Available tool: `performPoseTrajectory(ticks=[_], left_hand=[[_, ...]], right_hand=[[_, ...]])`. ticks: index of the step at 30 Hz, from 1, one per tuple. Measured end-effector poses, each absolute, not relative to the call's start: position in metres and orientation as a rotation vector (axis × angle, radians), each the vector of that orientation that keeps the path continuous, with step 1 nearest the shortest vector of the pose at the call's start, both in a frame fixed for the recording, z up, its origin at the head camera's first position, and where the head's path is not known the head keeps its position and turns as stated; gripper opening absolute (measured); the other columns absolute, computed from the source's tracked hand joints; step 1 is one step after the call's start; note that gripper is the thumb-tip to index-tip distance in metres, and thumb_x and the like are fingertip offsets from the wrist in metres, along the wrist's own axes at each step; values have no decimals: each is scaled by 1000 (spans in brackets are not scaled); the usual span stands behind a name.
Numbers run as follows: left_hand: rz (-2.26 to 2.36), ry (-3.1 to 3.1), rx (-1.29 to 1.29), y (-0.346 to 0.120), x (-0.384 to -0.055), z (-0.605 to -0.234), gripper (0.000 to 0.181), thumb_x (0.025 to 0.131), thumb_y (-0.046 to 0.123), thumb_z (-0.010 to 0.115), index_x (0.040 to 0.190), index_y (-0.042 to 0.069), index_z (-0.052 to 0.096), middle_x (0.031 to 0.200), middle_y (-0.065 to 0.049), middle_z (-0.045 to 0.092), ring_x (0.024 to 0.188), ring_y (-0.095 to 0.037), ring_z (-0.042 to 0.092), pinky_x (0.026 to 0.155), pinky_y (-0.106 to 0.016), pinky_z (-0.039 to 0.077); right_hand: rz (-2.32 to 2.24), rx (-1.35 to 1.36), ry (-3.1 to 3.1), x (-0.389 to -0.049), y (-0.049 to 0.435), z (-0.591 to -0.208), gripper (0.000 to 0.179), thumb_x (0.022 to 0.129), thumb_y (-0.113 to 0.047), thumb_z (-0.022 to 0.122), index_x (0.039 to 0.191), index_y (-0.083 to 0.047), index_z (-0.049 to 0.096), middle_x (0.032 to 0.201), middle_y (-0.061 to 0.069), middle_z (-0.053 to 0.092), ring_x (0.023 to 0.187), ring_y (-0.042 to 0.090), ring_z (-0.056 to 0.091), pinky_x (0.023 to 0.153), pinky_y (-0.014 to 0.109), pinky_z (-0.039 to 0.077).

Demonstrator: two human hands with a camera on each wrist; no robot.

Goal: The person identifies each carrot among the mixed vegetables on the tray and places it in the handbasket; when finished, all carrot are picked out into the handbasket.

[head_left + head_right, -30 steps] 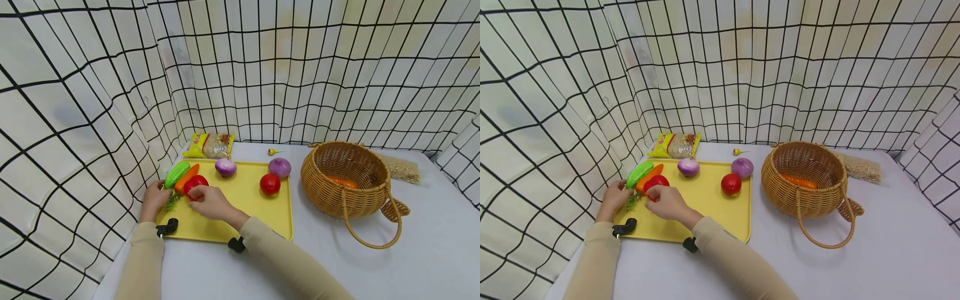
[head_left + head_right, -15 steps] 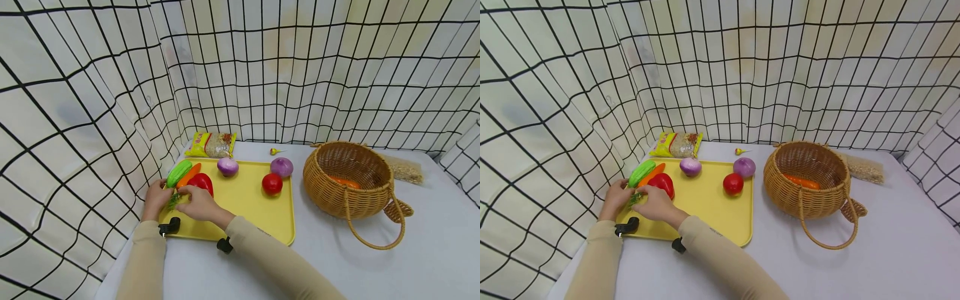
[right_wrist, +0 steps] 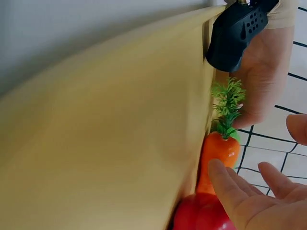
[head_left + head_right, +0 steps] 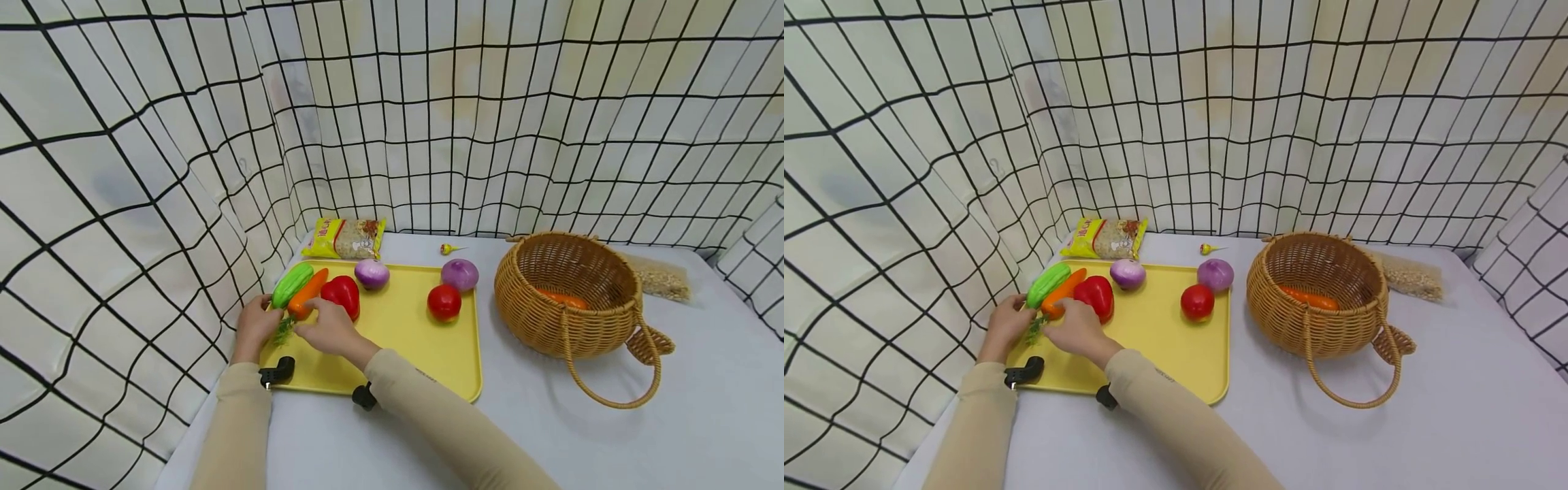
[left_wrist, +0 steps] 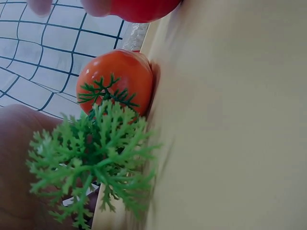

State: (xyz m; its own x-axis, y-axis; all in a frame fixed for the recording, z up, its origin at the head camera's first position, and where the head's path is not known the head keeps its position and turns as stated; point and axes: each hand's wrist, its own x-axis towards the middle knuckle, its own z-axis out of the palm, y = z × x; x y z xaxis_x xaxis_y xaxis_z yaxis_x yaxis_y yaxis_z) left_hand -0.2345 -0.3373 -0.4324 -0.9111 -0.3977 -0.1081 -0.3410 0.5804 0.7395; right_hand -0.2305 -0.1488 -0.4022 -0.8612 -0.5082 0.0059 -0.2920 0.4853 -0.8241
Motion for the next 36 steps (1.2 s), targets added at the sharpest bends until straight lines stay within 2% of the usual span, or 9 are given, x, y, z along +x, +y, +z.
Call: performPoseTrajectory(ticks=[6, 16, 24, 31, 36], left_hand=[[-1241, -2727, 645, -337, -234, -433, 61, 91, 14, 47, 147, -4, 35, 147, -31, 36, 134, -45, 34, 109, -55, 31], [-1250, -2740, 654, -339, -232, -431, 61, 92, 15, 46, 149, -3, 33, 149, -30, 34, 136, -45, 32, 110, -56, 30], [-1224, -2747, 629, -338, -232, -433, 62, 91, 17, 47, 148, -4, 34, 148, -31, 35, 135, -45, 34, 109, -55, 31], [-1199, -2746, 639, -336, -234, -434, 60, 90, 16, 47, 147, -4, 37, 146, -29, 39, 133, -44, 37, 109, -55, 31], [-1190, -2748, 639, -336, -233, -432, 60, 90, 16, 46, 146, -4, 38, 145, -29, 41, 132, -43, 38, 108, -55, 32]], right_hand=[[-1351, -566, 2477, -235, -153, -402, 53, 88, -39, 69, 132, -13, 59, 131, 2, 61, 92, 14, 55, 81, 28, 51], [-1426, -502, 2361, -239, -162, -409, 50, 86, -42, 71, 131, -23, 62, 135, 2, 58, 118, 23, 55, 93, 39, 50], [-1481, -465, 2108, -243, -160, -412, 51, 85, -33, 73, 134, -22, 61, 132, 4, 57, 91, 21, 62, 83, 34, 53], [-1482, -515, 2002, -246, -159, -411, 56, 86, -29, 71, 140, -20, 56, 135, 4, 56, 100, 23, 61, 87, 35, 53], [-1435, -534, 2024, -248, -163, -413, 60, 85, -29, 73, 141, -21, 55, 134, 5, 56, 96, 22, 62, 85, 34, 54]])
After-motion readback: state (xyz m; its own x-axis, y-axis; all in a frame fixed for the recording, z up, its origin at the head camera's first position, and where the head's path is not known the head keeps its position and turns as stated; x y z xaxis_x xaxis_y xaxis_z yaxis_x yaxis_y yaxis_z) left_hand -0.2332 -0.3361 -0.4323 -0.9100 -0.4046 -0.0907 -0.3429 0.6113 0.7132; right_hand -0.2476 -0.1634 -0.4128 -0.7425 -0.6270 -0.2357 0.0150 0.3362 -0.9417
